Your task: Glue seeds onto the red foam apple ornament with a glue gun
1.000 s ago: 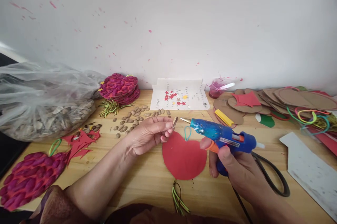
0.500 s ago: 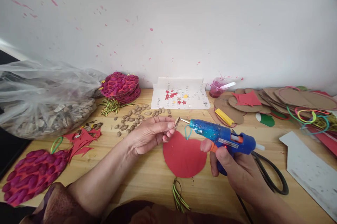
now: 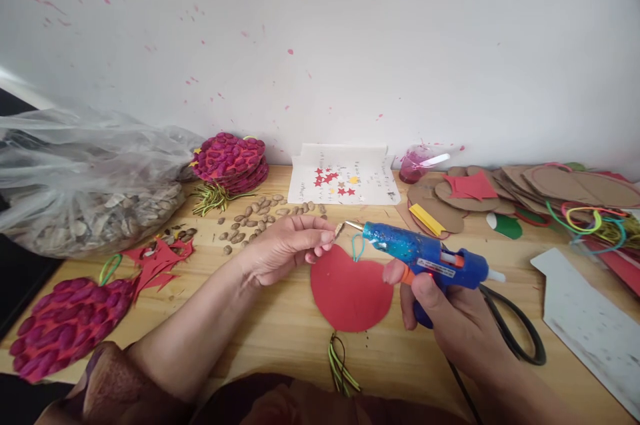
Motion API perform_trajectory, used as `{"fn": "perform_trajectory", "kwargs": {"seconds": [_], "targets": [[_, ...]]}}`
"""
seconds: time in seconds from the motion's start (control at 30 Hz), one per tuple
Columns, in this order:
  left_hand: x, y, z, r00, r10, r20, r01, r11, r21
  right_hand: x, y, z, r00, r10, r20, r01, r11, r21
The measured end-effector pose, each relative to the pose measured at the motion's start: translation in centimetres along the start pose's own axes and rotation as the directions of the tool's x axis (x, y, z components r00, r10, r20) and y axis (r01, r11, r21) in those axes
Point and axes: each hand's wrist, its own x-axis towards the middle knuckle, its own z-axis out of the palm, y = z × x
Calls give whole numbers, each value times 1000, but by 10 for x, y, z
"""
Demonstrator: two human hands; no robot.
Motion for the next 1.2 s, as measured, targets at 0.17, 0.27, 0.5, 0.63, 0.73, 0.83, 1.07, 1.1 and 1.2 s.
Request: {"fn": "perform_trajectory", "kwargs": {"seconds": [0.17, 0.27, 0.5, 0.63, 0.73, 0.83, 1.07, 1.1, 1.2], "targets": [[-11, 2, 0, 990, 144, -9, -114, 820, 560, 2, -3, 1, 1000, 3, -18, -3, 1000, -1], [-16, -1, 5, 957, 278, 86, -232, 552, 801, 3, -9, 1, 999, 21, -26, -21, 1000, -11], [-19, -2, 13, 936, 318, 151, -198, 122, 973, 5, -16, 2, 999, 35, -3, -35, 999, -26], [-20, -3, 13, 963, 262, 58, -90, 112, 990, 5, -15, 2, 999, 50, -10, -50, 999, -3], [-20, -1, 9, 966, 252, 61, -91, 112, 989, 5, -13, 2, 999, 45, -17, -44, 999, 23], [-19, 0, 3, 932, 277, 234, -263, 76, 962, 5, -12, 2, 998, 52, -20, -51, 998, 29], [-17, -6, 6, 846, 120, 519, -531, 274, 802, 5, -16, 4, 998, 42, -38, -40, 998, 54], [-16, -7, 7, 843, 111, 526, -534, 279, 798, 6, -16, 4, 998, 44, -35, -42, 998, 53], [-14, -11, 9, 842, 100, 530, -539, 204, 817, 6, -17, 4, 998, 48, -28, -47, 998, 45]]}}
